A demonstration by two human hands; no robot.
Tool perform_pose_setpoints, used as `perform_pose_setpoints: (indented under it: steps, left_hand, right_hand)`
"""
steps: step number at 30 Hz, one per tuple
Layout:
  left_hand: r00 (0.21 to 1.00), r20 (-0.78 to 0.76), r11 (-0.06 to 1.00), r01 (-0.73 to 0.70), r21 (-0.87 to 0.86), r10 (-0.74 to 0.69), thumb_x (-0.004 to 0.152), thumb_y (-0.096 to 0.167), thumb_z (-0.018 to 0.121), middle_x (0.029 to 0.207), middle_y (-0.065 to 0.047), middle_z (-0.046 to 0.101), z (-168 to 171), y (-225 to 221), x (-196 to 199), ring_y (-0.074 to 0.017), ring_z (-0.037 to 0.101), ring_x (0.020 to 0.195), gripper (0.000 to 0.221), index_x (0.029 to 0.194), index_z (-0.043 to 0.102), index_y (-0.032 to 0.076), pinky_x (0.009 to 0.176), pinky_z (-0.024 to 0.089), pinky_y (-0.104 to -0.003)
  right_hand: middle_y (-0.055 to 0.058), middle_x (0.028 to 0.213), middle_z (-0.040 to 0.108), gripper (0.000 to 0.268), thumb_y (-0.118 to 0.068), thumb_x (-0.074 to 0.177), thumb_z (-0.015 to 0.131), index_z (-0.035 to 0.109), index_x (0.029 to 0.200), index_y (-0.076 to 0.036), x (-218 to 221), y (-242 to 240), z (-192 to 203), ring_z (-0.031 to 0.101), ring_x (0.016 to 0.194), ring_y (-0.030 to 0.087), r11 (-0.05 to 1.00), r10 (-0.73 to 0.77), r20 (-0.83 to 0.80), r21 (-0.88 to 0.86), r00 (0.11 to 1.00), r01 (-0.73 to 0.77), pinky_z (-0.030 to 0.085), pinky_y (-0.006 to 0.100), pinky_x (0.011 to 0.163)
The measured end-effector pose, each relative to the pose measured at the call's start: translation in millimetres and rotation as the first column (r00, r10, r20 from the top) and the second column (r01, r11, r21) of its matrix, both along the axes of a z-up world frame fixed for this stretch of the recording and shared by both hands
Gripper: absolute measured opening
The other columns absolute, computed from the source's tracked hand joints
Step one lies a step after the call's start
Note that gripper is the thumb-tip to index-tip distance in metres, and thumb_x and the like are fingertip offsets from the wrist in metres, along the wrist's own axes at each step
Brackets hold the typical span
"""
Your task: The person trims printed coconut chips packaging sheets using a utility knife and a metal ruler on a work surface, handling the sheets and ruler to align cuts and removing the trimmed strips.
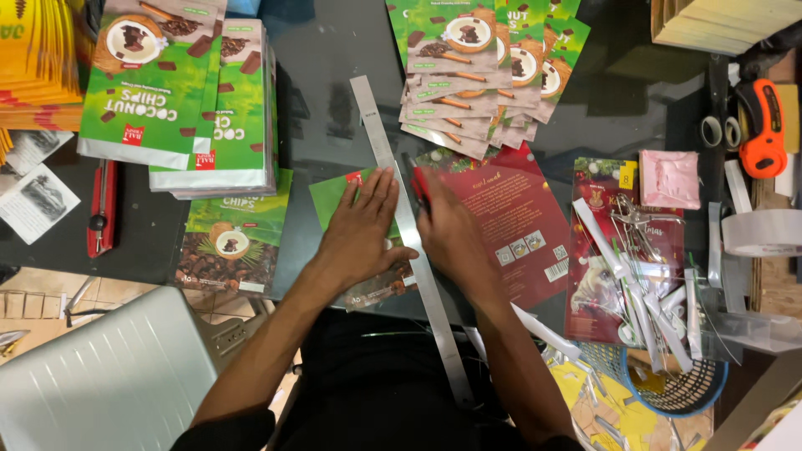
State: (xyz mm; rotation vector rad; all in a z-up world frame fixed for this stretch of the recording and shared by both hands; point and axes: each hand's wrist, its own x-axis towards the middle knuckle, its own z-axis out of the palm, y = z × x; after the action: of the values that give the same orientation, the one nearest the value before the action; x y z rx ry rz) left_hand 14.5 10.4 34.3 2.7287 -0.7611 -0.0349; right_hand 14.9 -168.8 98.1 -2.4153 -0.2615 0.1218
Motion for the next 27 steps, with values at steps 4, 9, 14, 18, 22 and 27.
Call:
perform_pose_setpoints:
  steps: [4,9,14,18,22,27]
  left_hand:
    - [0.997,-0.073,0.993,-0.011,0.120,0.020,0.075,0.057,0.080,0.164,-0.026,0.036,21.6,-9.7,2.8,-0.0390,0.028,0.155,0.107,0.153,0.041,-0.006,0.122,0.026,-0.058]
    - [0.963,0.263,0.984,-0.099,0.148,0.057,0.085,0.019,0.061,0.144,-0.024,0.062,-3.6,-23.1,7.2,-0.0382,0.051,0.140,0.056,0.136,0.063,-0.004,0.104,0.041,-0.053]
    - [0.958,0.273,0.947,-0.163,0.278,0.085,0.066,0.053,0.069,0.146,-0.023,0.057,-8.6,-36.7,14.8,-0.0368,0.048,0.139,0.091,0.137,0.060,-0.004,0.104,0.040,-0.051]
    - [0.989,0.112,0.854,-0.141,0.500,0.098,0.059,0.082,0.076,0.162,-0.021,0.042,-28.1,-41.6,16.2,-0.0347,0.034,0.150,0.131,0.152,0.045,-0.005,0.111,0.035,-0.052]
    - [0.986,0.153,0.860,-0.127,0.493,0.058,0.062,0.083,0.073,0.160,-0.023,0.044,-22.3,-38.4,12.4,-0.0370,0.037,0.150,0.128,0.151,0.046,-0.005,0.111,0.035,-0.055]
    - [0.909,0.336,0.903,0.091,0.420,-0.248,0.084,0.014,0.047,0.154,-0.042,0.032,-35.0,-77.4,-84.8,-0.0595,0.020,0.149,0.069,0.143,0.035,-0.020,0.105,0.037,-0.080]
  right_hand:
    - [0.032,0.120,0.065,0.065,-0.014,0.096,0.041,0.029,0.160,-0.014,5.0,9.4,-11.6,0.068,0.102,0.055,0.982,0.119,-0.174,-0.125,0.978,-0.142,0.052,0.062,0.091]
    - [0.018,0.086,0.067,0.070,-0.009,0.091,0.047,0.030,0.159,-0.003,6.8,3.3,-58.6,0.072,0.071,0.043,0.899,0.235,0.123,-0.405,0.964,-0.168,0.056,0.051,0.063]
    - [0.012,0.097,0.059,0.073,-0.014,0.097,0.043,0.020,0.166,-0.017,-109.2,-30.7,-50.5,0.065,0.076,0.034,0.920,0.055,-0.117,-0.381,0.992,-0.096,0.052,0.048,0.065]
    - [-0.003,0.147,0.054,0.073,-0.033,0.096,0.047,0.019,0.161,-0.052,-238.7,-84.1,-57.3,0.067,0.108,0.044,0.956,-0.230,-0.665,-0.290,0.710,0.038,0.053,0.055,0.085]
    - [-0.012,0.148,0.068,0.068,-0.014,0.085,0.058,0.055,0.147,-0.041,-247.8,-130.9,-33.0,0.075,0.123,0.011,0.983,-0.171,-0.693,-0.075,0.700,0.166,0.055,0.026,0.098]
    - [0.009,0.072,0.064,0.043,-0.015,0.085,0.077,0.069,0.127,-0.010,-242.0,-157.8,-32.4,0.053,0.059,0.016,0.707,-0.698,-0.173,-0.010,0.695,0.708,0.049,0.031,0.060]
